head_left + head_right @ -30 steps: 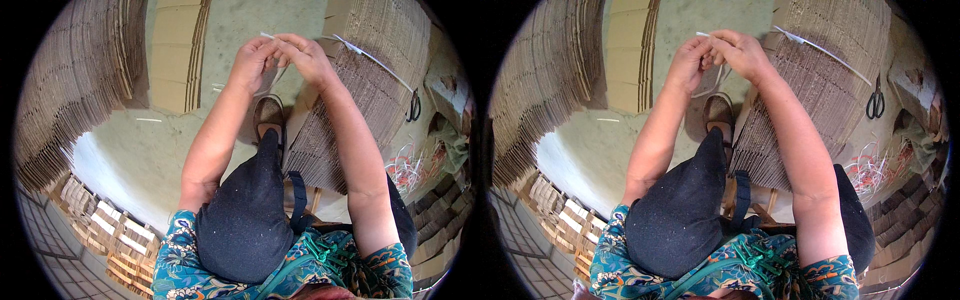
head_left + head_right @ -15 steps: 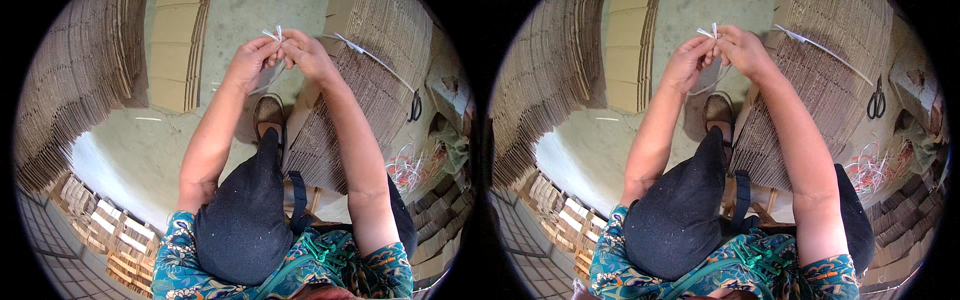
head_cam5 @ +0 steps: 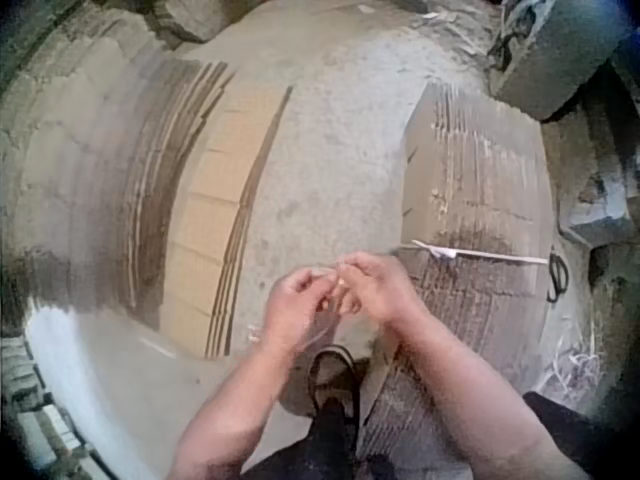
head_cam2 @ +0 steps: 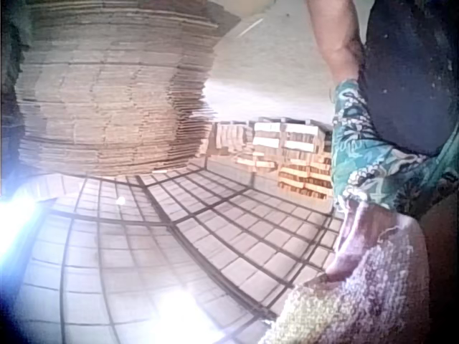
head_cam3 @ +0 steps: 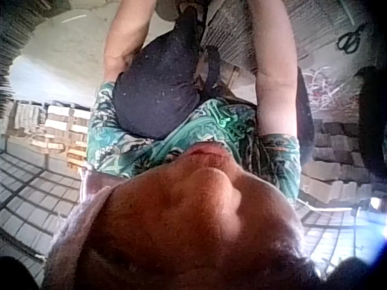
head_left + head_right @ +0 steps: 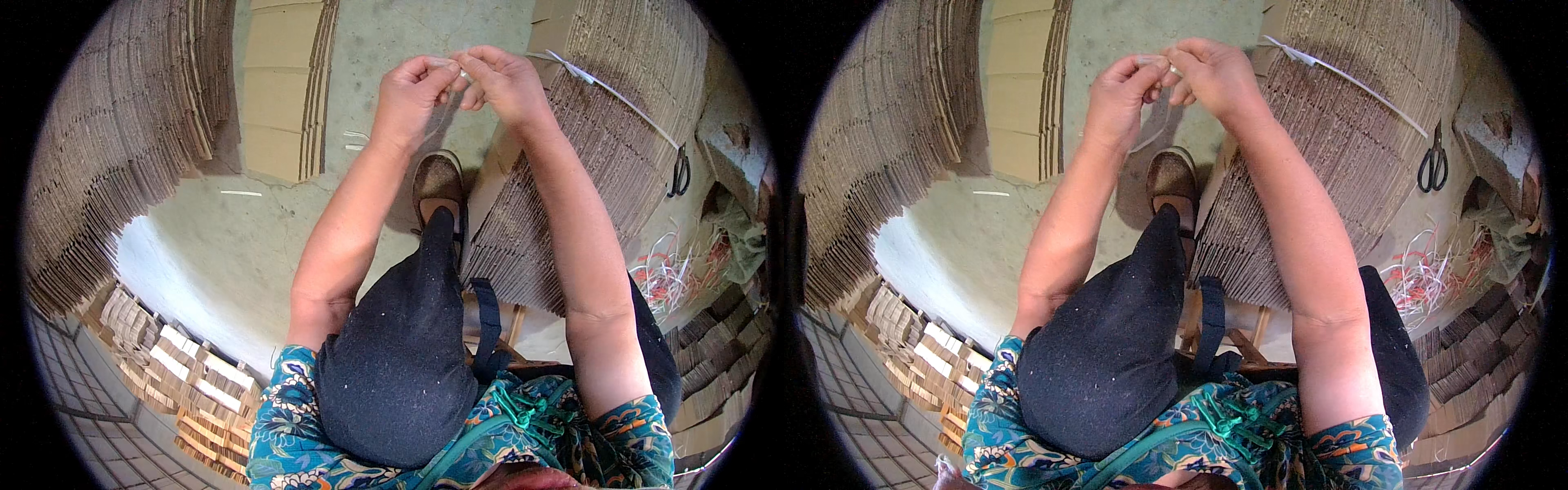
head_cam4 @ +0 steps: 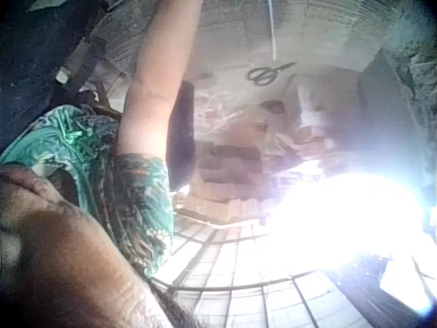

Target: The person sits on the floor and bundles stacks of flat cardboard pieces using white plastic ties. They pull ties from a pile, wrap them around the stacks, tie knots, and trim excess with scissors. The person repeatedly lifts and repositions stacks to secure them.

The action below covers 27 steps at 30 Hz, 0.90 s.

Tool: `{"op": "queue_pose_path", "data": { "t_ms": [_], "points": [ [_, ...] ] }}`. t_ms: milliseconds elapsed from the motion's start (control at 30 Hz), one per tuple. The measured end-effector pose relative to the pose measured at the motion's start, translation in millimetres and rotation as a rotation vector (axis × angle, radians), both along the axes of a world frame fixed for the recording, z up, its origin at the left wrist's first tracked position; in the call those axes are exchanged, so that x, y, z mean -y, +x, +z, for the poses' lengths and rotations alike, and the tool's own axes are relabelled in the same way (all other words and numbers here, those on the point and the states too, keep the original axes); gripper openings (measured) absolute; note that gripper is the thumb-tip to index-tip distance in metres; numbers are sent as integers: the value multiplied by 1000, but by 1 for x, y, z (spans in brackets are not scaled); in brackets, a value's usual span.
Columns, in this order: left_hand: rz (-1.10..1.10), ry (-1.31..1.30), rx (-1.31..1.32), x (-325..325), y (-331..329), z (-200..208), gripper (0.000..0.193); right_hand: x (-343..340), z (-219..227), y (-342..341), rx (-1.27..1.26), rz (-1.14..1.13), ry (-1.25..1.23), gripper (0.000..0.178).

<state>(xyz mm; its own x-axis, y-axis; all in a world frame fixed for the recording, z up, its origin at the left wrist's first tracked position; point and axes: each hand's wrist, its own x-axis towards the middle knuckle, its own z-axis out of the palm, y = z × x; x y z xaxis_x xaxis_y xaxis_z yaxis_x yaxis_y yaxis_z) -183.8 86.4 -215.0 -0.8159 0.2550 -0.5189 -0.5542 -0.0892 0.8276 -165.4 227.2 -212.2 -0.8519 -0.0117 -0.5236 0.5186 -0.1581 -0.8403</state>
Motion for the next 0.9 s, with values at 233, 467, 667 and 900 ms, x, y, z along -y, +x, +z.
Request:
{"op": "queue_pose_path", "data": {
  "t_ms": [233, 467, 667, 900],
  "points": [
    [-192, -431, -727, 5, 8, 2, 13, -6, -8, -5, 52, 132, 167, 27],
    [-374, -349, -169, 22, -7, -3, 15, 2, -12, 5, -214, 156, 153, 31],
    [-131, 52, 179, 22, -2, 2, 12, 8, 1, 11, -250, 141, 143, 28],
    [14, 99, 144, 16, 5, -4, 12, 7, -7, 12, -302, 80, 341, 20]
  ]
}}
